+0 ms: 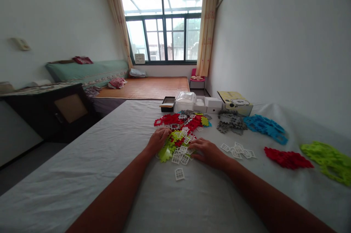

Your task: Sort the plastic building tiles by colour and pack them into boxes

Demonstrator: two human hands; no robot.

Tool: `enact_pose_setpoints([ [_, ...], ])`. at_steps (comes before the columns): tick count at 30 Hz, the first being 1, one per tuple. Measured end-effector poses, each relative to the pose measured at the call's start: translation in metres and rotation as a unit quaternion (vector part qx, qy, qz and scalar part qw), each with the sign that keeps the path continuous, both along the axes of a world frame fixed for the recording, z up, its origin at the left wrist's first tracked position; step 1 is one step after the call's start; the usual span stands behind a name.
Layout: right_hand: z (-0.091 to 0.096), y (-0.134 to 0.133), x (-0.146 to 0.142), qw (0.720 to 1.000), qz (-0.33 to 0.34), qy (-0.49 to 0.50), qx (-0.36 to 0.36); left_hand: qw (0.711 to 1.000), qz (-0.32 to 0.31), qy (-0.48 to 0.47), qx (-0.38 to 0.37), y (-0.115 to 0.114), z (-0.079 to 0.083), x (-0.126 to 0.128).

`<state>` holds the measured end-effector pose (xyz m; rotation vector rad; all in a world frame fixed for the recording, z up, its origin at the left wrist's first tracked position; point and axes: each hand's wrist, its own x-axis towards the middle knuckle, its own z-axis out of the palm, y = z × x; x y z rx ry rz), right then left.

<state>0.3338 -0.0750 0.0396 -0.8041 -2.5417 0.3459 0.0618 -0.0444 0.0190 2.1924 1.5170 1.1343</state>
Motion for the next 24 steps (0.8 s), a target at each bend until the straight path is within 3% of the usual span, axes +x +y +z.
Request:
enact_pose_setpoints([
  [6, -0.003, 0.003, 0.009, 0.998, 0.005, 0.048, -0.033, 1.0, 0.005, 0.006, -0.006, -0.001, 0.002, -0.002],
  [11, -0.002, -0.003, 0.005, 0.998, -0.026, 0.047, -0.019, 1.0, 0.013, 0.01, -0.006, -0.002, 0.001, -0.004],
  [20, 0.002, -0.008, -0.003, 0.999, 0.033, 0.021, -0.007, 1.0, 0.02, 0.013, -0.008, -0.005, 0.003, -0.003],
  [24, 0.005, -0.008, -0.002, 0.999, 0.023, 0.044, -0.007, 1.0, 0.015, 0.017, -0.02, -0.006, 0.006, -0.002],
])
